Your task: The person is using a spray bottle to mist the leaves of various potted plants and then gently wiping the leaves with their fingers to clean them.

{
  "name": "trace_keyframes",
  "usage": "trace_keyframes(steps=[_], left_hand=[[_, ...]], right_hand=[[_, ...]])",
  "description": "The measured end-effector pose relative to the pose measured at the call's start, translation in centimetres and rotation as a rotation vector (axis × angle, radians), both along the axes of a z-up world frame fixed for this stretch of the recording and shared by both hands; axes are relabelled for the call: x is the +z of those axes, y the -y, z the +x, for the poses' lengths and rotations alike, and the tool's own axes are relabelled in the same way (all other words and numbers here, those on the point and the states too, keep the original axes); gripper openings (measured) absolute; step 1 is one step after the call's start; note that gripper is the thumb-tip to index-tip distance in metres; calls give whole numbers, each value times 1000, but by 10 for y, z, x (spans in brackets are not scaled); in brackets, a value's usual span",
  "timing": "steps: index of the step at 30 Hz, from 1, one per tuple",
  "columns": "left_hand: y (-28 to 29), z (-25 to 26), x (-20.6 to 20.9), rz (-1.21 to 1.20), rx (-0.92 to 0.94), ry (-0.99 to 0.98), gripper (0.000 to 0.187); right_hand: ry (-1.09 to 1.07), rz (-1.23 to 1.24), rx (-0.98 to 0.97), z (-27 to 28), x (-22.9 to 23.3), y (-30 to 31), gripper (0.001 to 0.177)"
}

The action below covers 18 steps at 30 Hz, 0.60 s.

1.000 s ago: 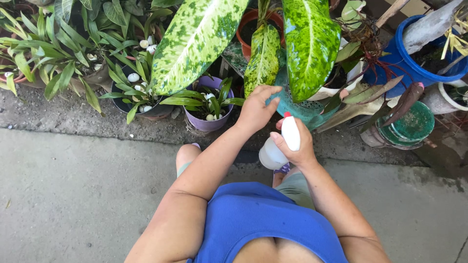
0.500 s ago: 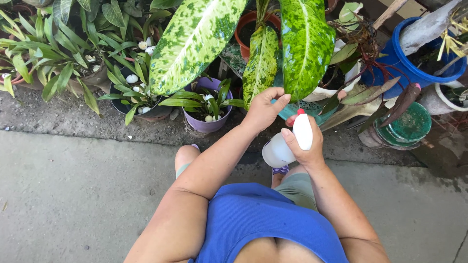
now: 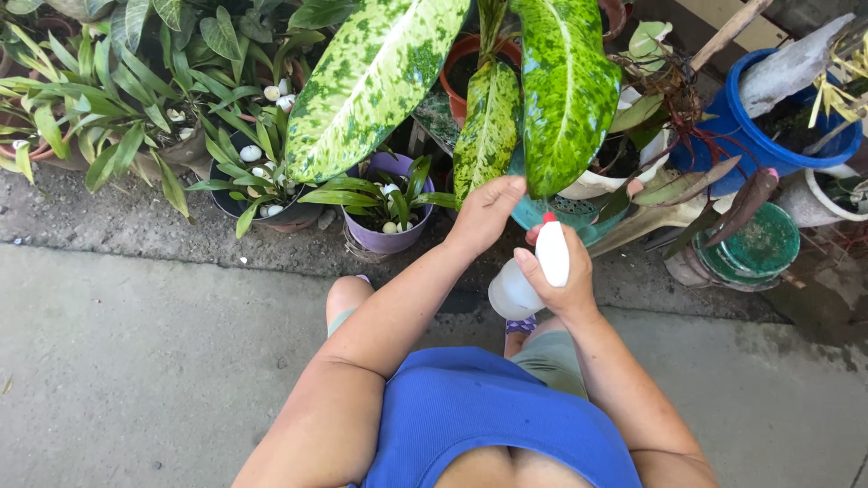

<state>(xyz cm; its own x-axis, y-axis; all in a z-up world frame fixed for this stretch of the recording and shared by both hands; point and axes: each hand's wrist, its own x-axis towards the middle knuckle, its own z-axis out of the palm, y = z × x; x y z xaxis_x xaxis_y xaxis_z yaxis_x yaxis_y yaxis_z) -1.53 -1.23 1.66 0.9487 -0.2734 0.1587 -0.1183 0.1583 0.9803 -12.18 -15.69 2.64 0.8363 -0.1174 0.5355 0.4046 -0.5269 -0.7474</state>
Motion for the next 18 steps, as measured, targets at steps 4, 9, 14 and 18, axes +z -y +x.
trace_keyframes(steps=[4,9,14,18], left_hand=[[0,15,-20,20,56,-30,35],[-5,42,-85,305,146,-153,39],[-19,42,-114,601,72,-103,54],[-18,27,-87,1133,-63,37,69]], right_hand=[[-30,-10,10,-1,-3,-2,44],[-41,8,44,1,-11,-10,49],[-96,20,65,5,-32,-11,52],[-145,85,69,12,-54,-8,54]])
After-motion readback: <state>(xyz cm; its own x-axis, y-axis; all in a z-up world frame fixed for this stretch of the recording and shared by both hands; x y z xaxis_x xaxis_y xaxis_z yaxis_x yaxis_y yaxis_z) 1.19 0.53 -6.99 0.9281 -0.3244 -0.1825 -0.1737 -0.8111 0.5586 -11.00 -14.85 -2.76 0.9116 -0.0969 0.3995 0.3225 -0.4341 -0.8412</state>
